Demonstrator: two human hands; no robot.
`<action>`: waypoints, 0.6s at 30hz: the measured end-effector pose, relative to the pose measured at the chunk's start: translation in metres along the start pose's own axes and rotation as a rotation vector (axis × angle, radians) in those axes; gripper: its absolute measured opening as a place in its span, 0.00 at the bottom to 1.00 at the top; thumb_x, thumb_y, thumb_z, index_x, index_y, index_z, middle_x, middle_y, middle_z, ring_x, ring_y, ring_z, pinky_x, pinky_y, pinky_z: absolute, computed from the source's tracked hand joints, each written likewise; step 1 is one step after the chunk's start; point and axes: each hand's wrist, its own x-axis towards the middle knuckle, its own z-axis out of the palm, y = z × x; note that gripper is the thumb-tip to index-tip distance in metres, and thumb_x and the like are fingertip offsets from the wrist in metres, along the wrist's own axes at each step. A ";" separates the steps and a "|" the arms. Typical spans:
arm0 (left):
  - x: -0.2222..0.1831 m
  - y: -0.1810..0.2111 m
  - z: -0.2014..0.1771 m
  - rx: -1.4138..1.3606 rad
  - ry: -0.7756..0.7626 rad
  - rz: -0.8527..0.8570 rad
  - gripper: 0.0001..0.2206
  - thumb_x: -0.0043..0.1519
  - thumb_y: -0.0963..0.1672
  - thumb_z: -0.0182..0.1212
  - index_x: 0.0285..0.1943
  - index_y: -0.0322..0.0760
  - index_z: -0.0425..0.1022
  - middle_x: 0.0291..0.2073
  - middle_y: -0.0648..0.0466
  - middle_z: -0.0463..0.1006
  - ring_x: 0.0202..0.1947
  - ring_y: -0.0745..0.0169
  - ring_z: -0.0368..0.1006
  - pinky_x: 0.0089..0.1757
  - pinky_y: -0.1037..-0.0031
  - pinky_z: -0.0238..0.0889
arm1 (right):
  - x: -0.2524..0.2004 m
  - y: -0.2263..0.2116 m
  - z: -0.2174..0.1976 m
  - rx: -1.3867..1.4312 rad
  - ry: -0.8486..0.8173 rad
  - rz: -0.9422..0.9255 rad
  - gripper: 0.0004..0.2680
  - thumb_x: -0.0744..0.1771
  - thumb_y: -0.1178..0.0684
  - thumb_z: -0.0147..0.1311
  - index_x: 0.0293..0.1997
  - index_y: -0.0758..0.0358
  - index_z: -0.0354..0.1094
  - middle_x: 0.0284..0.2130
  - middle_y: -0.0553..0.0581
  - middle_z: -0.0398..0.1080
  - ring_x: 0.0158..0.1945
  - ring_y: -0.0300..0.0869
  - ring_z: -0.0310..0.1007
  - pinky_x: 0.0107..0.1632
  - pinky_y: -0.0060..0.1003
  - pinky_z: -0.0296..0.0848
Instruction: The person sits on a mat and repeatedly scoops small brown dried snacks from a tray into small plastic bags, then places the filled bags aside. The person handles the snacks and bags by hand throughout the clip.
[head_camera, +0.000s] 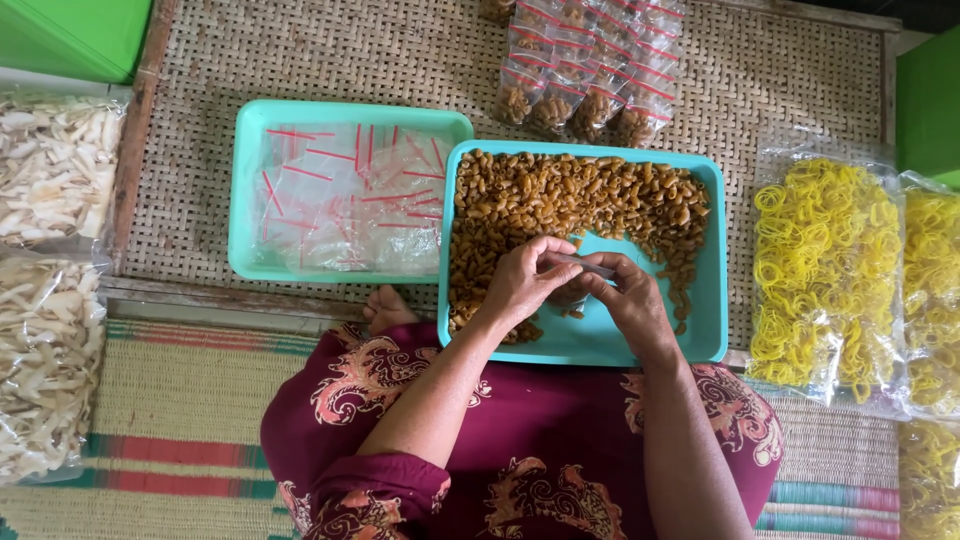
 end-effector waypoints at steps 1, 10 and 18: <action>0.002 -0.003 0.001 0.001 0.000 0.001 0.15 0.63 0.48 0.68 0.55 0.39 0.80 0.43 0.46 0.84 0.49 0.49 0.80 0.48 0.61 0.75 | 0.001 0.000 0.002 0.000 0.000 -0.001 0.12 0.65 0.51 0.68 0.50 0.61 0.76 0.38 0.52 0.75 0.45 0.34 0.72 0.48 0.34 0.76; 0.005 -0.010 0.006 0.113 0.061 -0.021 0.10 0.58 0.47 0.71 0.45 0.44 0.84 0.37 0.51 0.85 0.43 0.55 0.82 0.43 0.65 0.76 | -0.002 -0.004 0.012 0.069 0.025 -0.031 0.07 0.66 0.55 0.66 0.45 0.63 0.76 0.39 0.54 0.77 0.44 0.32 0.72 0.48 0.32 0.76; 0.006 -0.013 0.006 0.115 0.065 -0.010 0.08 0.60 0.48 0.68 0.43 0.45 0.84 0.33 0.53 0.85 0.37 0.60 0.80 0.38 0.68 0.74 | -0.008 -0.021 0.018 0.158 0.009 -0.031 0.04 0.68 0.55 0.62 0.40 0.64 0.74 0.45 0.59 0.76 0.49 0.37 0.72 0.56 0.39 0.73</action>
